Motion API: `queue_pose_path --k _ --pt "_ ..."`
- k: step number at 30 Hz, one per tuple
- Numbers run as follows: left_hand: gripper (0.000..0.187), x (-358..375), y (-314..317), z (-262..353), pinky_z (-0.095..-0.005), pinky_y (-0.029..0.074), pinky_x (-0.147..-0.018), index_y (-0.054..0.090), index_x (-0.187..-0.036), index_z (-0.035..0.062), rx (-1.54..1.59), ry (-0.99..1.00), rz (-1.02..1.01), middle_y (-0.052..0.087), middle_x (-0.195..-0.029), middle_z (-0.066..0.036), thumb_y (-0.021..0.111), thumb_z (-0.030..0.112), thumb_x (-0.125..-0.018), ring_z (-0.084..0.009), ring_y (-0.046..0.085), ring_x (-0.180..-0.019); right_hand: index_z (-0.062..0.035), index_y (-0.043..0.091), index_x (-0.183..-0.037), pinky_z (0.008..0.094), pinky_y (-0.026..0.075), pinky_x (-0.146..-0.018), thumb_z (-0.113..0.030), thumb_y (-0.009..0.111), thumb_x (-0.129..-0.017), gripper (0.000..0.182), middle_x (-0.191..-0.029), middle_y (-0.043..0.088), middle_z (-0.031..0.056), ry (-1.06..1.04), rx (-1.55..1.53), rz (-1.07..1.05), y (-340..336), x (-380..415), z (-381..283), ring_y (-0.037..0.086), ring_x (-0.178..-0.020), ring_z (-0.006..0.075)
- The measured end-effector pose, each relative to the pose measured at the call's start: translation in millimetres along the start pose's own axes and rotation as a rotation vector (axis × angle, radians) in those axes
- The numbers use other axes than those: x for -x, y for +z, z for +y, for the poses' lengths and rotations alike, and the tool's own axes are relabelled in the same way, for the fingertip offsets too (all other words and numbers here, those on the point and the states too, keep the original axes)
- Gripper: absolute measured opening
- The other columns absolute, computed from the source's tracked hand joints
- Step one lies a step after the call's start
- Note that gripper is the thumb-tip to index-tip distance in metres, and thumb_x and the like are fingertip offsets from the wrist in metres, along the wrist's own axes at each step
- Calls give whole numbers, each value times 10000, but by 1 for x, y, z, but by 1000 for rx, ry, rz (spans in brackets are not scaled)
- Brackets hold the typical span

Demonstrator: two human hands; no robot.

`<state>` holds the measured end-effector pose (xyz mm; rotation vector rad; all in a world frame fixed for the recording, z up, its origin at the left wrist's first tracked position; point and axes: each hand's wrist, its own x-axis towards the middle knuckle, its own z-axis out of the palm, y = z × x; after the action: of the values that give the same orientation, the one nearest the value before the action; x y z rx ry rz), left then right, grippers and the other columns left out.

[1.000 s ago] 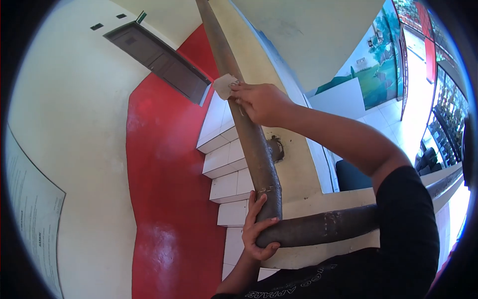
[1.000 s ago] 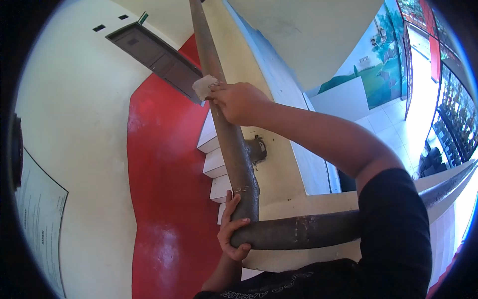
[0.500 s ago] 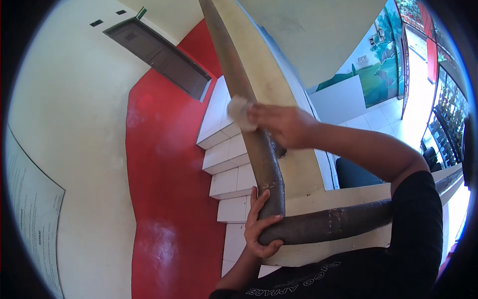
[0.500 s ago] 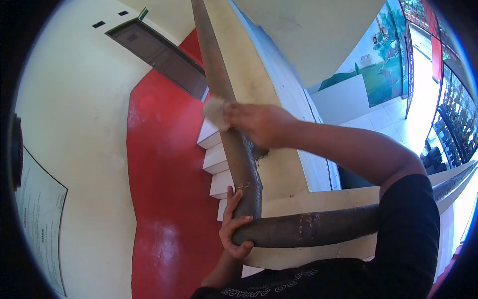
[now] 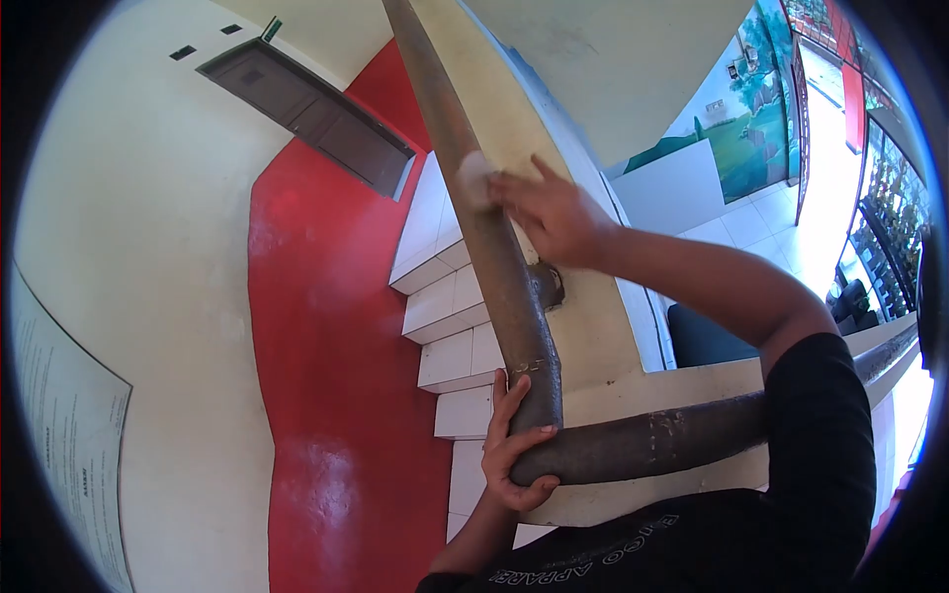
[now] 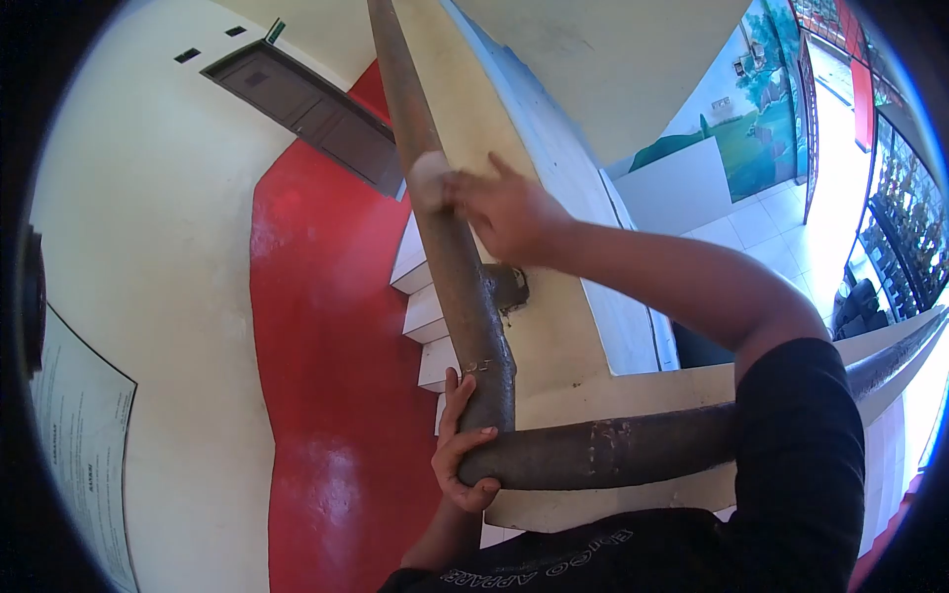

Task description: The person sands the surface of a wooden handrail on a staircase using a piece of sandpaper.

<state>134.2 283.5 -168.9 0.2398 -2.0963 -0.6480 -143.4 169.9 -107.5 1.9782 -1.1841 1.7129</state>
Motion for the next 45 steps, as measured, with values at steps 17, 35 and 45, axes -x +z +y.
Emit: queue_pose_path --k 17,35,45 --pt "494 -3 1 -2 -654 87 -1193 726 -1119 64 7 7 24 436 -1491 -351 732 475 -846 -565 177 -1493 -73 693 -1180 473 358 -1201 -127 582 -982 234 -1337 650 91 -128 -149 -4 20 -25 6 534 -1346 268" --pt "492 4 1 1 -650 84 -1194 726 -1105 72 31 -17 8 427 -1498 -351 745 490 -847 -565 173 -1494 -126 639 -1315 406 502 -1047 -108 567 -965 358 -1276 669 133 -38 -79 -98 12 -31 20 683 -1056 327" --pt "487 1 -1 0 -648 70 -1194 723 -1132 77 35 -6 -14 415 -1504 -358 756 459 -832 -568 168 -1494 -57 685 -1180 421 477 -1083 -104 608 -953 244 -1293 670 130 136 -73 -117 -1 -38 -2 574 -1305 273"
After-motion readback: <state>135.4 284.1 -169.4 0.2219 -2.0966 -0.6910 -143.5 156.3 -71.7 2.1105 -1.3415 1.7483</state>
